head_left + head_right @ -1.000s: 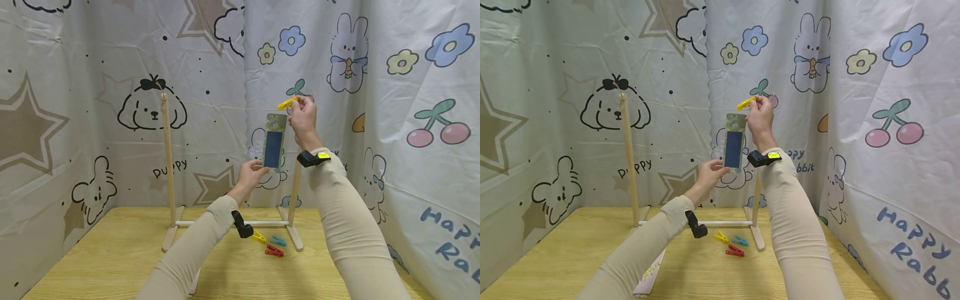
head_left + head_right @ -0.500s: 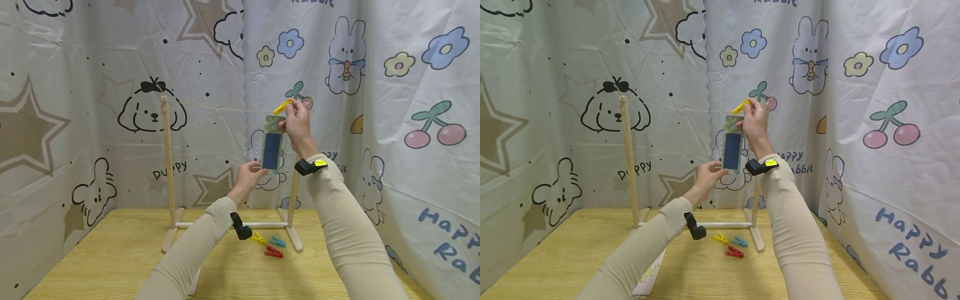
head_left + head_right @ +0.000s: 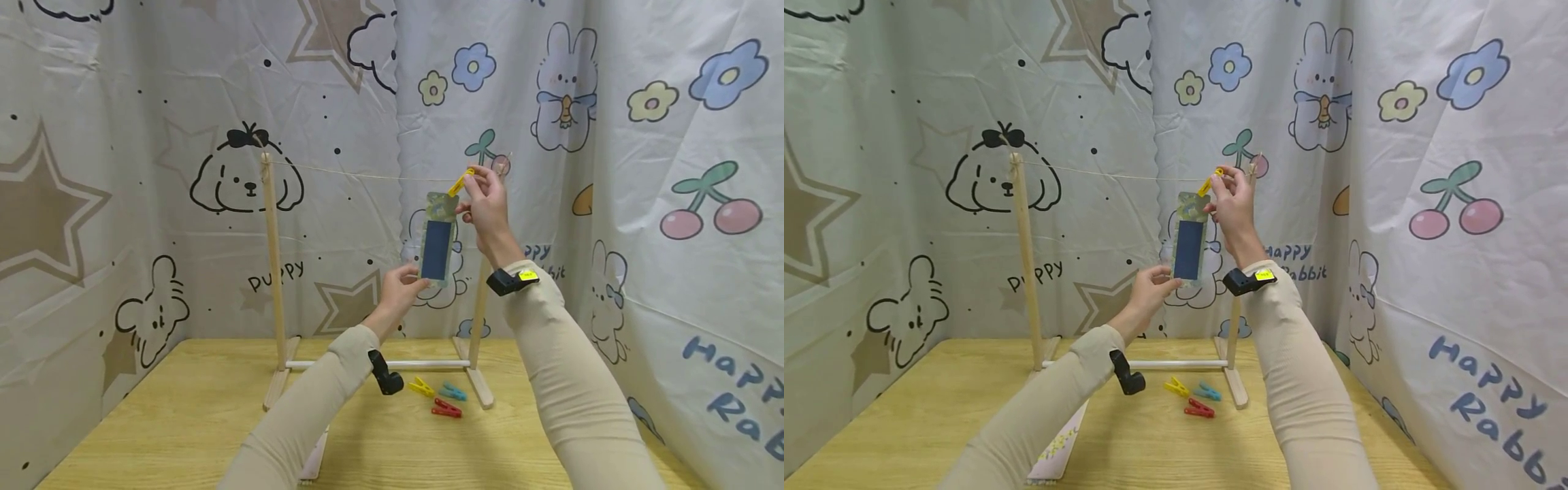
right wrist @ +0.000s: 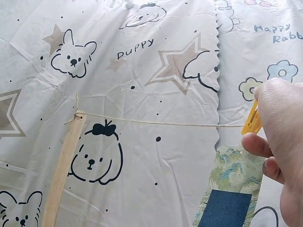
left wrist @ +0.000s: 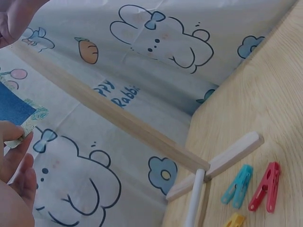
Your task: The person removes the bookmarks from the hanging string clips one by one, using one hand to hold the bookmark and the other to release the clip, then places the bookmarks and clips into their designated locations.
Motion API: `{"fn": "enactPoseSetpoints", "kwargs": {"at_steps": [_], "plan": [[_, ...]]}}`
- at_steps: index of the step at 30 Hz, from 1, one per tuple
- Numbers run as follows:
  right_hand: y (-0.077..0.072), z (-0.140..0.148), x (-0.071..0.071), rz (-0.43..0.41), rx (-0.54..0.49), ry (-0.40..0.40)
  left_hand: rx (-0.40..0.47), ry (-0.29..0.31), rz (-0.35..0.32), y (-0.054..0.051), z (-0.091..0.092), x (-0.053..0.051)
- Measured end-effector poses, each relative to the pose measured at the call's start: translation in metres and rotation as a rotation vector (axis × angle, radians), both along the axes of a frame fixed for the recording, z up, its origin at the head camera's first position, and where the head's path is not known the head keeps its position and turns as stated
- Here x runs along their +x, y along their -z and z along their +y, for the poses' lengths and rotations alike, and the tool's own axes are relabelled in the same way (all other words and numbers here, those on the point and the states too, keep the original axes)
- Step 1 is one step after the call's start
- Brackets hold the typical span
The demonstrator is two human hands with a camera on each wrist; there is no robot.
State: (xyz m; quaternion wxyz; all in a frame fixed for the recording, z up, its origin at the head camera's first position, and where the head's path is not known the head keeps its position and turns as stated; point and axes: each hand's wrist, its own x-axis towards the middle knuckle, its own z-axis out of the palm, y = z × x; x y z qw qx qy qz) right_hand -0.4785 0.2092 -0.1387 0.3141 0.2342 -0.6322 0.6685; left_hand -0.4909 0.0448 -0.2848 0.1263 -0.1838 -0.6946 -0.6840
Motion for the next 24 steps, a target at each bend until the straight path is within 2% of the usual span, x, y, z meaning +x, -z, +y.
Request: {"fn": "enactPoseSetpoints", "kwargs": {"at_steps": [5,14,20,24], "plan": [[0.007,-0.001,-0.001,-0.009,-0.003,-0.003,0.008,-0.002,-0.010,0.004,-0.007,0.003],[0.016,-0.001,0.001,0.003,0.010,-0.020,0.017,-0.003,0.016,0.008,-0.017,0.003],[0.022,-0.003,0.003,0.015,0.047,-0.007,-0.019,-0.006,0.035,0.009,-0.024,0.004],[0.027,-0.004,0.005,0.008,0.057,-0.008,-0.036,-0.009,0.020,0.012,-0.030,0.007]]}}
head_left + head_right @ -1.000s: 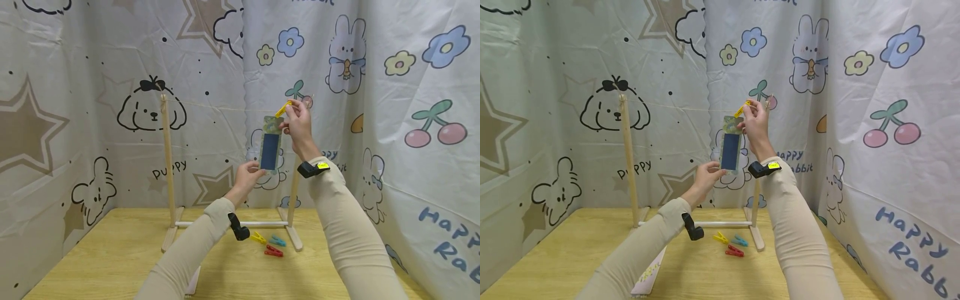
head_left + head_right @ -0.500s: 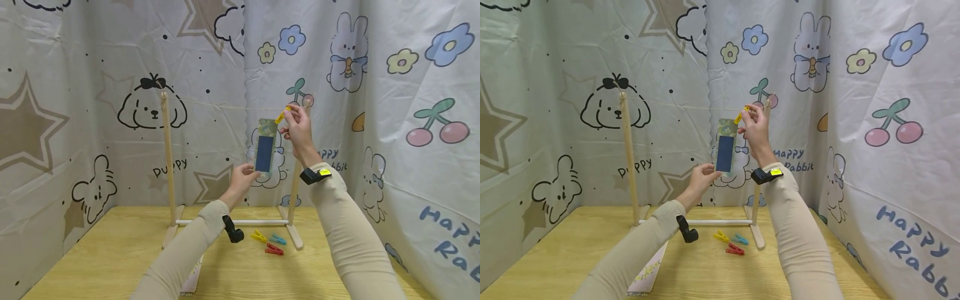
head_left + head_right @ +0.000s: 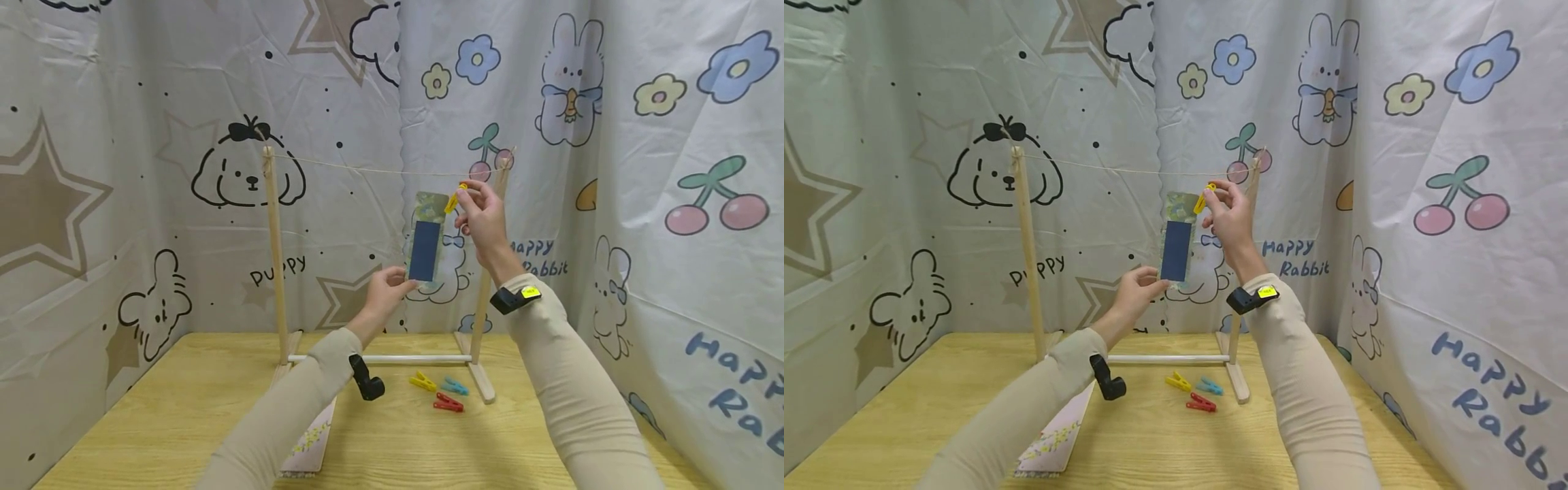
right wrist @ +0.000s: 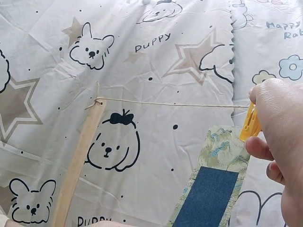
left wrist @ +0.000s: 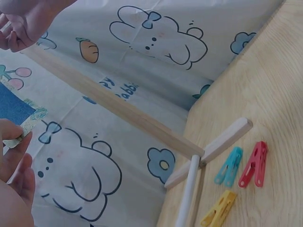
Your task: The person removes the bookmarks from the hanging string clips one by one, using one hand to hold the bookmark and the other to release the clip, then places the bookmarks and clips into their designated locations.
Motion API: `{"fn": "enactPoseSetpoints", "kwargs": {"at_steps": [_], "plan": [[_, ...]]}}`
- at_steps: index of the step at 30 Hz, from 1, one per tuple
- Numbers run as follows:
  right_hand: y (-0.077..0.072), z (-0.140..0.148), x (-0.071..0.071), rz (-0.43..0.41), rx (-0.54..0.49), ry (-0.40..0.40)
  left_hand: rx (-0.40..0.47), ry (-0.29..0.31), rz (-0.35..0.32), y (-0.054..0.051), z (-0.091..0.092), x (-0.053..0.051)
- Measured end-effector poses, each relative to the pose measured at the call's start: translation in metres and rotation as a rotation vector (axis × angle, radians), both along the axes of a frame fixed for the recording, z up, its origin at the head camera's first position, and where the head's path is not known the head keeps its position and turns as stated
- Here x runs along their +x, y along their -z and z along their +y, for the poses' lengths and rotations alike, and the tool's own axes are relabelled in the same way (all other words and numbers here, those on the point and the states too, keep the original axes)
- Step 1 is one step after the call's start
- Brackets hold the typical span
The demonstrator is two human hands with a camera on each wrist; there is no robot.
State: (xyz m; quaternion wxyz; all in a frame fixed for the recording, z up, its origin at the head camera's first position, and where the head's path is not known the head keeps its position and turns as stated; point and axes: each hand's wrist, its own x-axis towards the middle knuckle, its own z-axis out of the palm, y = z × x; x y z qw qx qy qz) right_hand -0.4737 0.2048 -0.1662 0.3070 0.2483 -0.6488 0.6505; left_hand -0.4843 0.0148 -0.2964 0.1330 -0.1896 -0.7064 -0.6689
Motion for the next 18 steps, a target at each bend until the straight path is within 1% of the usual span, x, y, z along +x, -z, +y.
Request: {"fn": "enactPoseSetpoints", "kwargs": {"at_steps": [6,11,14,18], "plan": [[0.006,-0.001,0.003,0.007,0.018,-0.009,-0.004,-0.002,0.002,0.003,-0.007,0.006],[0.011,0.000,0.007,0.014,0.054,-0.002,-0.002,0.027,0.002,0.006,-0.013,0.013],[0.015,0.000,0.008,0.017,0.060,-0.008,0.002,0.048,-0.009,0.010,-0.016,0.016],[0.023,0.000,0.010,0.021,0.070,-0.015,-0.012,0.032,-0.020,0.017,-0.020,0.019]]}}
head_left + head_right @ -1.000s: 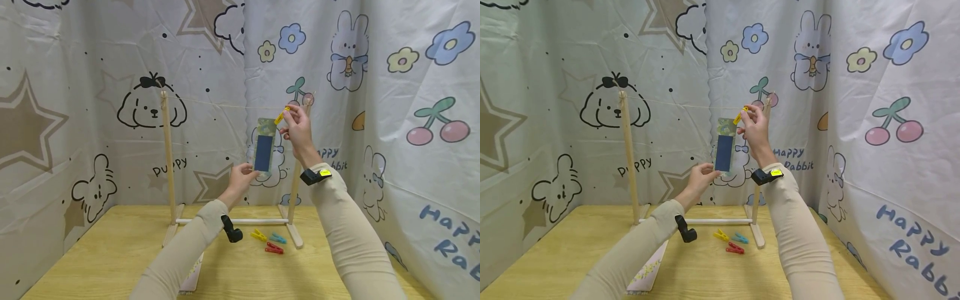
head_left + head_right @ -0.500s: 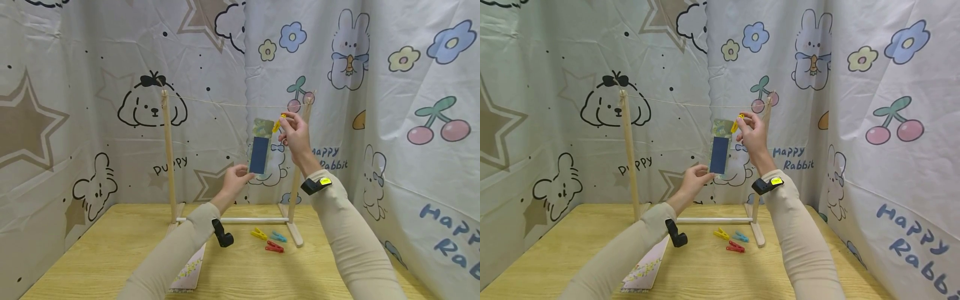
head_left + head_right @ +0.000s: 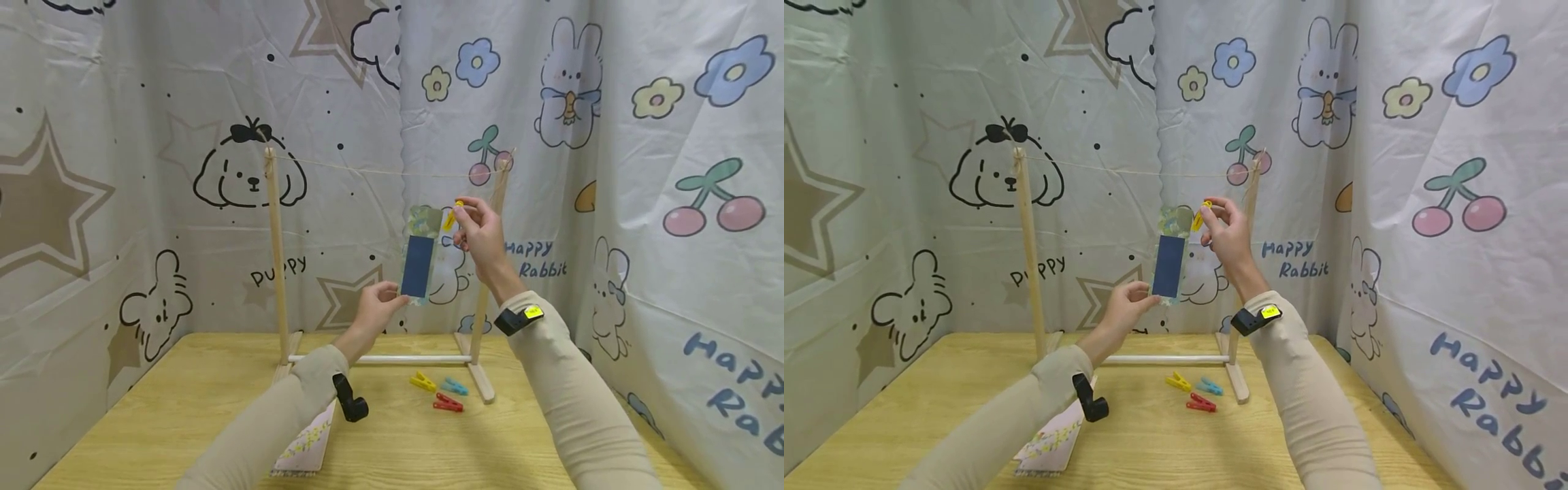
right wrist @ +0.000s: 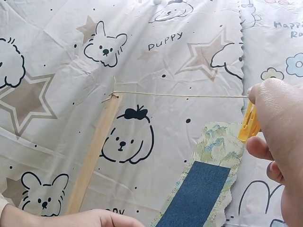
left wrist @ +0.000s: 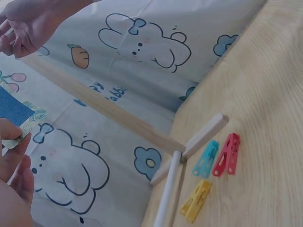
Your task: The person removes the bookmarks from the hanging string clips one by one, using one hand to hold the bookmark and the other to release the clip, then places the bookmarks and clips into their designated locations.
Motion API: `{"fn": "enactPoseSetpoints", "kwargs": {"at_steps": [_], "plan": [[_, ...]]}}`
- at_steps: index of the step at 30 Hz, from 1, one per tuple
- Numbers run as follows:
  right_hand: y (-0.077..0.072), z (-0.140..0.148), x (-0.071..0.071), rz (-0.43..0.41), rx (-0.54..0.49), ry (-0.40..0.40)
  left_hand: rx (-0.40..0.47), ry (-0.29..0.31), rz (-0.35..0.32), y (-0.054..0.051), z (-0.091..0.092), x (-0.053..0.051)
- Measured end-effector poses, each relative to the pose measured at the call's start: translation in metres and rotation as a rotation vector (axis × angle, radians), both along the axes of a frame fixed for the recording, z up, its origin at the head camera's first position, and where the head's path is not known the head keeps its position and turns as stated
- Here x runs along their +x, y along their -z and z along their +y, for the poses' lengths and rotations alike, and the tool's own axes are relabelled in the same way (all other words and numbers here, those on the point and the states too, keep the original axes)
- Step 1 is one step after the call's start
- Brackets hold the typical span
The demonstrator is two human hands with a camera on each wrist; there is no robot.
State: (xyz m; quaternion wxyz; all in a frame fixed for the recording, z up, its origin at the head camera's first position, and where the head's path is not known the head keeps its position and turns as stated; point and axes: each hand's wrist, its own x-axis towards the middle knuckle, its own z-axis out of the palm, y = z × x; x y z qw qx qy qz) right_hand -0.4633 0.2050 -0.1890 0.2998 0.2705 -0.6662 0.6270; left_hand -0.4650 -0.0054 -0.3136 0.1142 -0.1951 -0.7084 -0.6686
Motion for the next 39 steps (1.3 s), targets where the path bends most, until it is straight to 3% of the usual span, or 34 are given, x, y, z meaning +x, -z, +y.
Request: {"fn": "enactPoseSetpoints", "kwargs": {"at_steps": [21,30,39], "plan": [[0.036,0.005,0.010,-0.051,0.016,-0.055,-0.028,-0.011,-0.011,0.026,-0.022,0.018],[0.049,0.002,0.016,-0.062,0.028,-0.081,-0.021,-0.004,-0.004,0.033,-0.038,0.030],[0.070,0.003,0.024,-0.069,0.057,-0.067,-0.070,-0.073,-0.021,0.041,-0.058,0.044]]}}
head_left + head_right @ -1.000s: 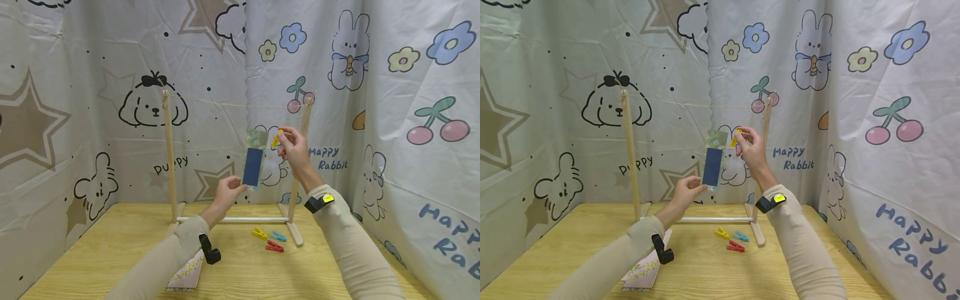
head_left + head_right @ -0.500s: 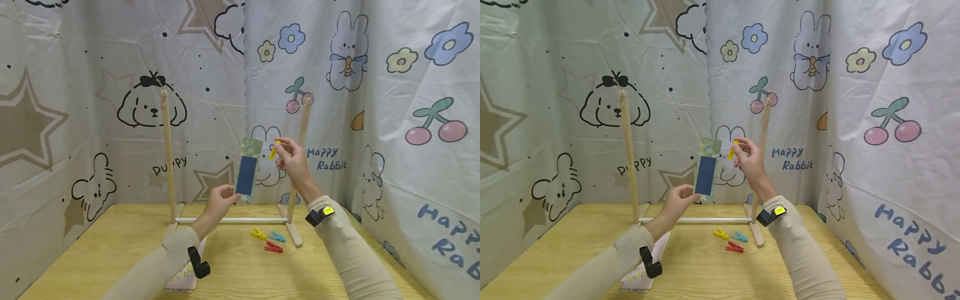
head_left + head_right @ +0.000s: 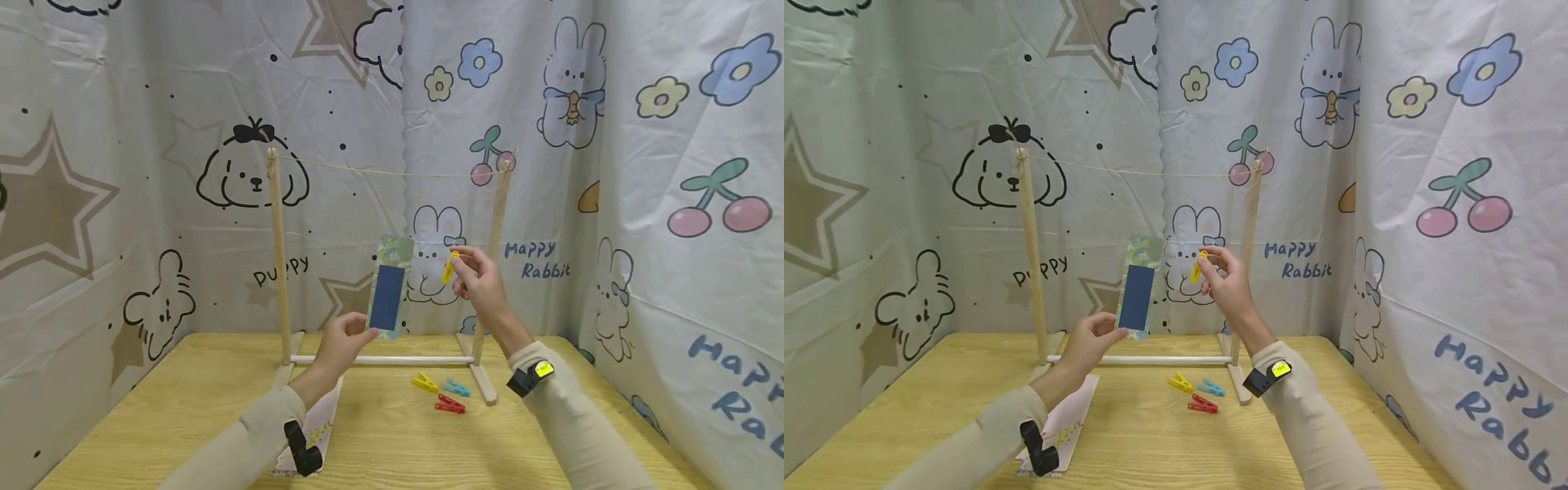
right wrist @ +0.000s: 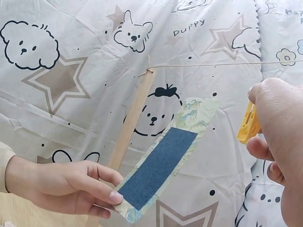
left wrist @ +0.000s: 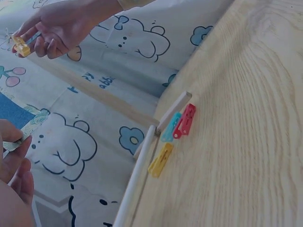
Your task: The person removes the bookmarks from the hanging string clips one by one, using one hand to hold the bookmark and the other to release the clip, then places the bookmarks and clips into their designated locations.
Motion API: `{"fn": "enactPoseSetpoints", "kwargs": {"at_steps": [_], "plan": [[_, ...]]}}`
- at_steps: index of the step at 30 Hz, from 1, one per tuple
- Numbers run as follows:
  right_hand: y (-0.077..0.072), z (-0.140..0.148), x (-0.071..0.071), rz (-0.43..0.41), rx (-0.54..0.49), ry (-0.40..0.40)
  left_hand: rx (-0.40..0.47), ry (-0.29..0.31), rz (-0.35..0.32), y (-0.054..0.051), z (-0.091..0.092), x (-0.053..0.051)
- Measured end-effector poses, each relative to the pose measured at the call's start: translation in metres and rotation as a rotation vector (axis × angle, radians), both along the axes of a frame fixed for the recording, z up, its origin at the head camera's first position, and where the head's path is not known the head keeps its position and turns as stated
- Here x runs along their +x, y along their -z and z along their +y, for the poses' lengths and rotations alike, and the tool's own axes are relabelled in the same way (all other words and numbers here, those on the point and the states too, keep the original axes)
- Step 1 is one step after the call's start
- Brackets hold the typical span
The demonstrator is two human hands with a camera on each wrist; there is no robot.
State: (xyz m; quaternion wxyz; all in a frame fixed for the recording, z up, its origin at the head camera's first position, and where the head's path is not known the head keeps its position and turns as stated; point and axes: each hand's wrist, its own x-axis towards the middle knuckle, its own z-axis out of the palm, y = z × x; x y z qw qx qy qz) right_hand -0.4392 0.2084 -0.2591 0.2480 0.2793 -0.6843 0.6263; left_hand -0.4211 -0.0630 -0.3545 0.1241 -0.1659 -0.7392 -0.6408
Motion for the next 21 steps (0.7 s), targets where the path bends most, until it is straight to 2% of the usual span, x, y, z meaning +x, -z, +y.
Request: {"fn": "enactPoseSetpoints", "kwargs": {"at_steps": [10,21], "plan": [[0.017,0.005,0.005,-0.038,0.018,0.011,0.001,0.007,-0.008,0.009,-0.010,0.014],[0.030,0.006,0.008,-0.059,0.043,0.008,0.007,0.003,-0.009,0.018,-0.018,0.018]]}}
